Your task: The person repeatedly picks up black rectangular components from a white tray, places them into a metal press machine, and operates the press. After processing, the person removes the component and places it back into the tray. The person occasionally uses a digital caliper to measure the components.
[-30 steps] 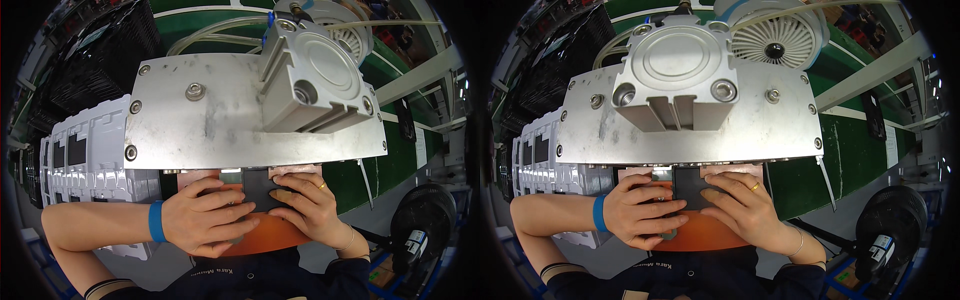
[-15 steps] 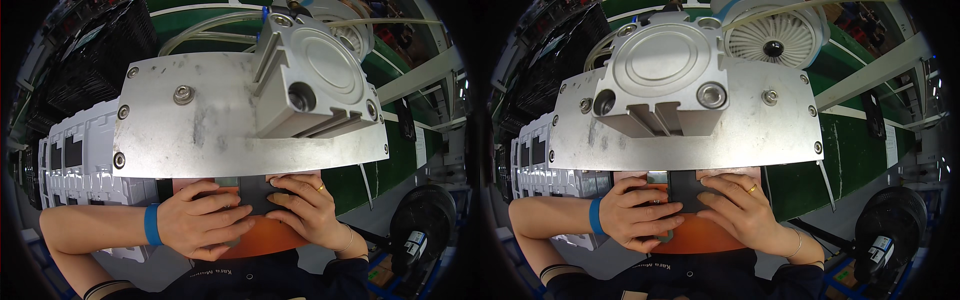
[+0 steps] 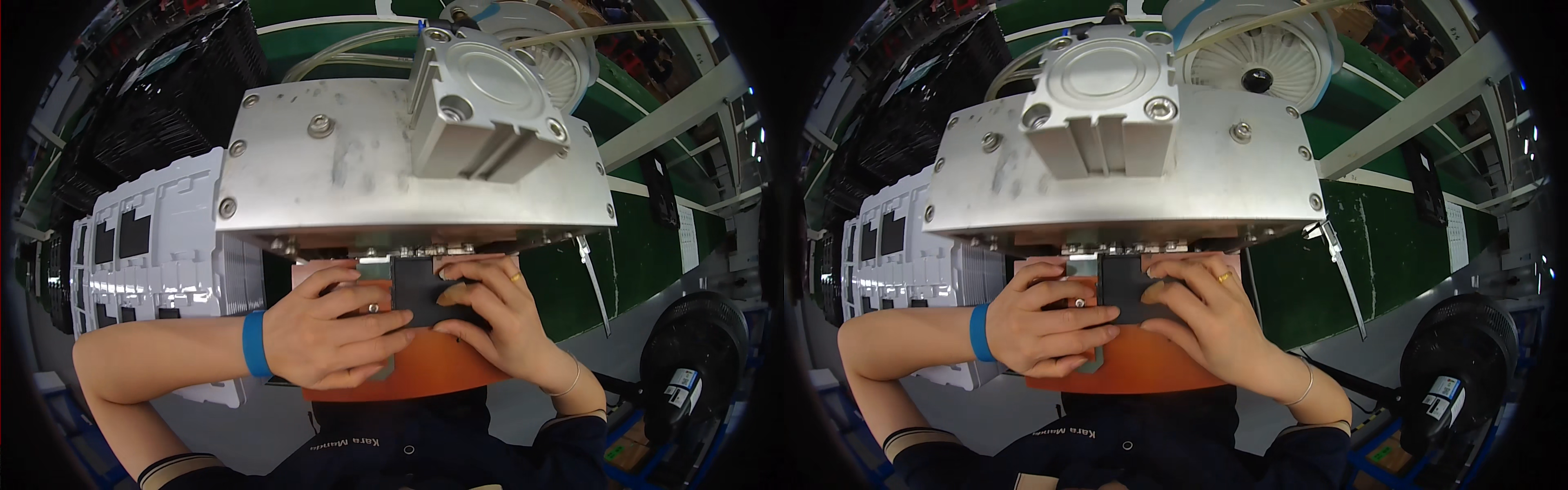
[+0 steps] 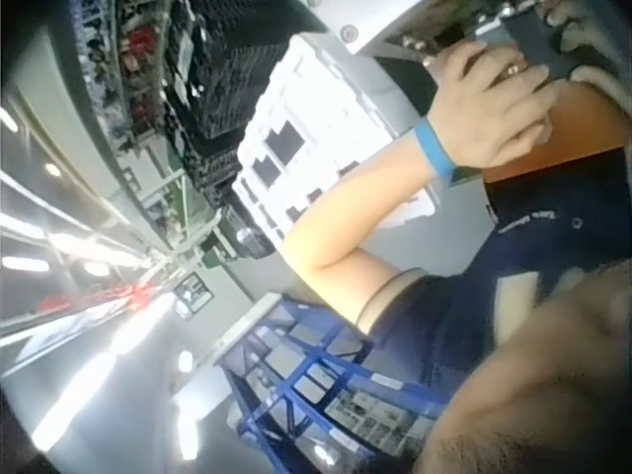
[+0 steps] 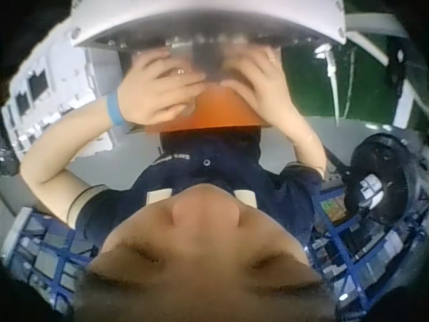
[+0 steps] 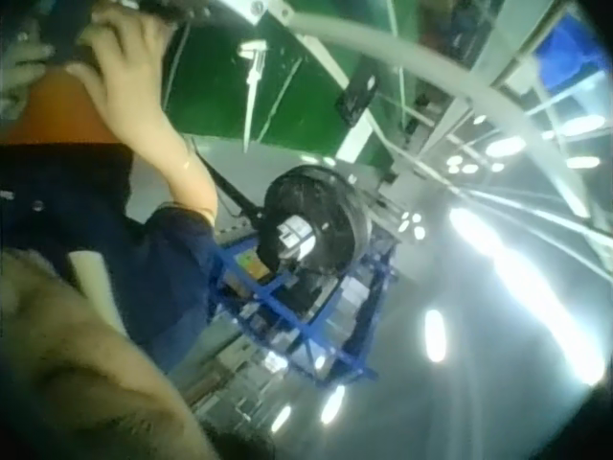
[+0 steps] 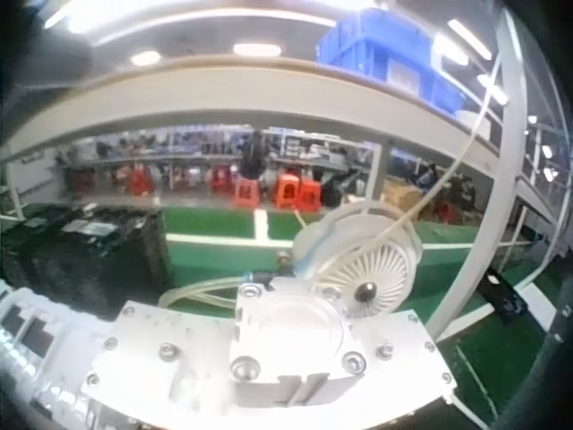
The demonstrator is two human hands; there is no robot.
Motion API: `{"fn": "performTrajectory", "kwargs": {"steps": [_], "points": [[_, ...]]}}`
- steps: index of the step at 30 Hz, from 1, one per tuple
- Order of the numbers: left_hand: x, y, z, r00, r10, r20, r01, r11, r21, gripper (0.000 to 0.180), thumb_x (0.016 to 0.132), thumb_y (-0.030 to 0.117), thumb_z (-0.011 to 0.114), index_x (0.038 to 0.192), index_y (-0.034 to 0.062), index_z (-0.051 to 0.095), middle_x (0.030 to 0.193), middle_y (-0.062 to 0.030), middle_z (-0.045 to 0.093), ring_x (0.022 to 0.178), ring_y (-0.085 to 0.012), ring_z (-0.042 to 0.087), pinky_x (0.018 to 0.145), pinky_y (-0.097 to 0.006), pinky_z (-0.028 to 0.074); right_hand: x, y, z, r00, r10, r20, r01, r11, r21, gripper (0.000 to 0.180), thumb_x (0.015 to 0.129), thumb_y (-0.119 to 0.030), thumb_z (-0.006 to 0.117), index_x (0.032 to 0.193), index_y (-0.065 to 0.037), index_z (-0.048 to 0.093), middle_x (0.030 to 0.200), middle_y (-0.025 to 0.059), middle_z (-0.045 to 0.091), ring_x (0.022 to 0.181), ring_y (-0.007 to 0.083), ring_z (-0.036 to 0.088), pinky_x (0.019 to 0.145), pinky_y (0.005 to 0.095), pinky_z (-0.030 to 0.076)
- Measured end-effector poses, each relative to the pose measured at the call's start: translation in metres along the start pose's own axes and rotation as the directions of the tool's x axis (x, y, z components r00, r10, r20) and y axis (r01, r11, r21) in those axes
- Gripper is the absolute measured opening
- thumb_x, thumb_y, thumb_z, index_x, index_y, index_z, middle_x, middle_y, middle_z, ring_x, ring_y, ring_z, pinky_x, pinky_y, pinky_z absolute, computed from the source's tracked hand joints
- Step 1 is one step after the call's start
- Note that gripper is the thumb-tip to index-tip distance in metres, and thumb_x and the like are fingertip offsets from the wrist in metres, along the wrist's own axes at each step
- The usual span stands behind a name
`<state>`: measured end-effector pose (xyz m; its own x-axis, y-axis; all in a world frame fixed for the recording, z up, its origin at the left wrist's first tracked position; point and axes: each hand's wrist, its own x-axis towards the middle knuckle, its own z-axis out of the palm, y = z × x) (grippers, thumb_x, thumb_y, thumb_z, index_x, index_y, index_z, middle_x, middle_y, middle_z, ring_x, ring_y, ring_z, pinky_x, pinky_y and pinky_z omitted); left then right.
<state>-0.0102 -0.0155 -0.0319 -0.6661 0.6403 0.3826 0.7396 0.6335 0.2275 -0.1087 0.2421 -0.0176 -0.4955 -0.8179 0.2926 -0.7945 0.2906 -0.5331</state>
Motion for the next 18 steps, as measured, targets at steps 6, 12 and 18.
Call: {"fn": "performTrajectory", "kwargs": {"steps": [6,12,18], "points": [[-0.001,0.002,-0.004,0.998,0.052,0.027,-0.055,0.995,0.088,0.042,0.088,0.034,0.066,0.127,0.0181,0.067,0.133,0.0002,0.062,0.116,-0.0224,0.054,0.107,-0.045,0.035,0.007,-0.005,-0.013,0.989,0.089,0.117,-0.101,0.99,0.101,0.032,0.074,-0.01,0.081,0.1,-0.009,0.061,0.112,0.0075,0.055,0.106,0.0296,0.053,0.096,0.0396,0.038],[-0.002,0.036,-0.04,0.971,-0.163,-0.177,0.164,0.986,-0.011,0.052,0.083,0.03,0.076,0.13,0.0137,0.062,0.128,-0.0098,0.061,0.109,-0.0266,0.06,0.096,-0.042,0.044,-0.003,-0.015,-0.023,0.962,0.262,0.08,-0.273,0.894,0.355,0.036,0.069,0.0,0.082,0.096,-0.004,0.059,0.1,0.0077,0.059,0.097,0.0249,0.06,0.086,0.0361,0.048],[0.005,0.062,-0.047,0.778,-0.629,-0.006,0.452,0.566,-0.689,0.052,0.085,0.013,0.079,0.131,0.0016,0.059,0.101,-0.0079,0.068,0.07,-0.0099,0.054,0.063,-0.025,0.047,-0.008,-0.056,-0.016,0.949,0.307,0.078,-0.268,0.648,0.712,0.03,0.076,0.009,0.08,0.087,-0.001,0.053,0.097,0.0073,0.062,0.099,0.0131,0.063,0.088,0.0277,0.053]]}}
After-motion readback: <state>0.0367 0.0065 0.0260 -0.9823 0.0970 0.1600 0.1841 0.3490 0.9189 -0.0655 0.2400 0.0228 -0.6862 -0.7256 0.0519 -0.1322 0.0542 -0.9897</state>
